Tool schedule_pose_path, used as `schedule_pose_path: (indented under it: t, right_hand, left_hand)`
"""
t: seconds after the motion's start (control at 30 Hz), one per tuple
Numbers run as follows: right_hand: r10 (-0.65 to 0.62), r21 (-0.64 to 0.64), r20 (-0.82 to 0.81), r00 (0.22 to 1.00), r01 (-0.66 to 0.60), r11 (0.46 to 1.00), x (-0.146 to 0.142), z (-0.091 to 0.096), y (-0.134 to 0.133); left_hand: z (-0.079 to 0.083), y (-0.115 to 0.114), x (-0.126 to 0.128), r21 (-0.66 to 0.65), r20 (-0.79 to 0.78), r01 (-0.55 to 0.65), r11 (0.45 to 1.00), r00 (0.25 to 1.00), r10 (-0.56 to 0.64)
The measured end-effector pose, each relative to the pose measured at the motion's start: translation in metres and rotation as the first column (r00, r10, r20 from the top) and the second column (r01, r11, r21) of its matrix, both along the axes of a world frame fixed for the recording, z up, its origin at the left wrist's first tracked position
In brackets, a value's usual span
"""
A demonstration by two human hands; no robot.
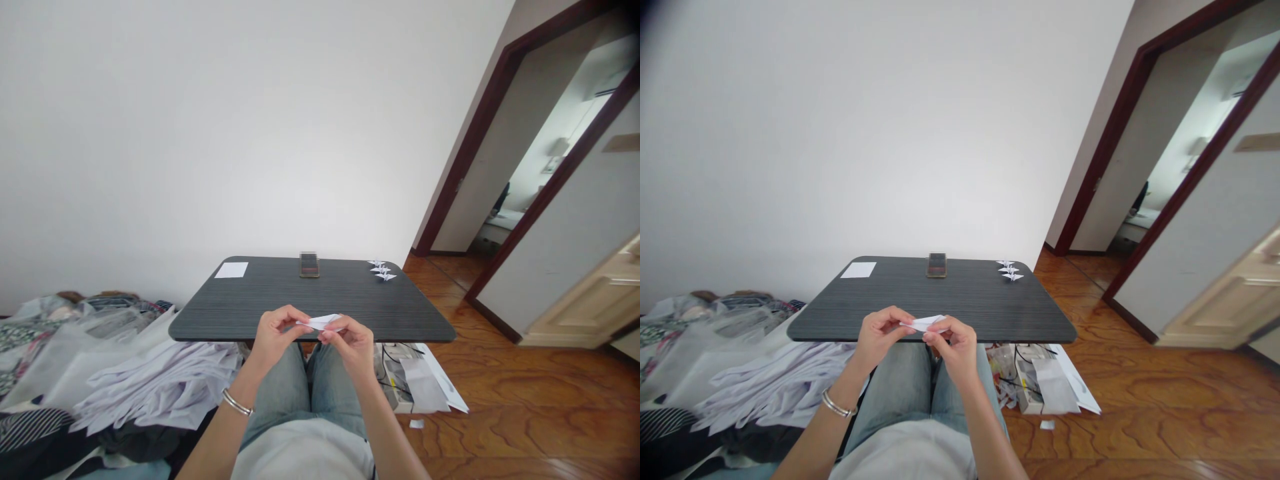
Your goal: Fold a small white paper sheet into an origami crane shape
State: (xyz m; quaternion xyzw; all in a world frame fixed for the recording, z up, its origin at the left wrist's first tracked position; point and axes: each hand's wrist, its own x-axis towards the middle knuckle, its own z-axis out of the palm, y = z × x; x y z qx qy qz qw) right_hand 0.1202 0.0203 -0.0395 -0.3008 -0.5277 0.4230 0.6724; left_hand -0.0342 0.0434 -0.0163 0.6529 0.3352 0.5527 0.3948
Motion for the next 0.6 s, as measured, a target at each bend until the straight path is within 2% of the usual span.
schedule_pose_path:
  t: [0.4, 0.6]
  right_hand:
    - [-0.002, 0.004, -0.009, 1.000, 0.002, 1.000, -0.0006, 0.0029, -0.0031]
    - [-0.032, 0.011, -0.014, 0.999, 0.032, 0.999, -0.0030, 0.0068, -0.0046]
  left_hand:
    - [0.0040, -0.0020, -0.0017, 0.032, 0.000, 0.080, 0.996, 0.997, -0.080]
    - [0.0047, -0.0037, -0.0008, 0.041, -0.025, 0.072, 0.997, 0.997, -0.071]
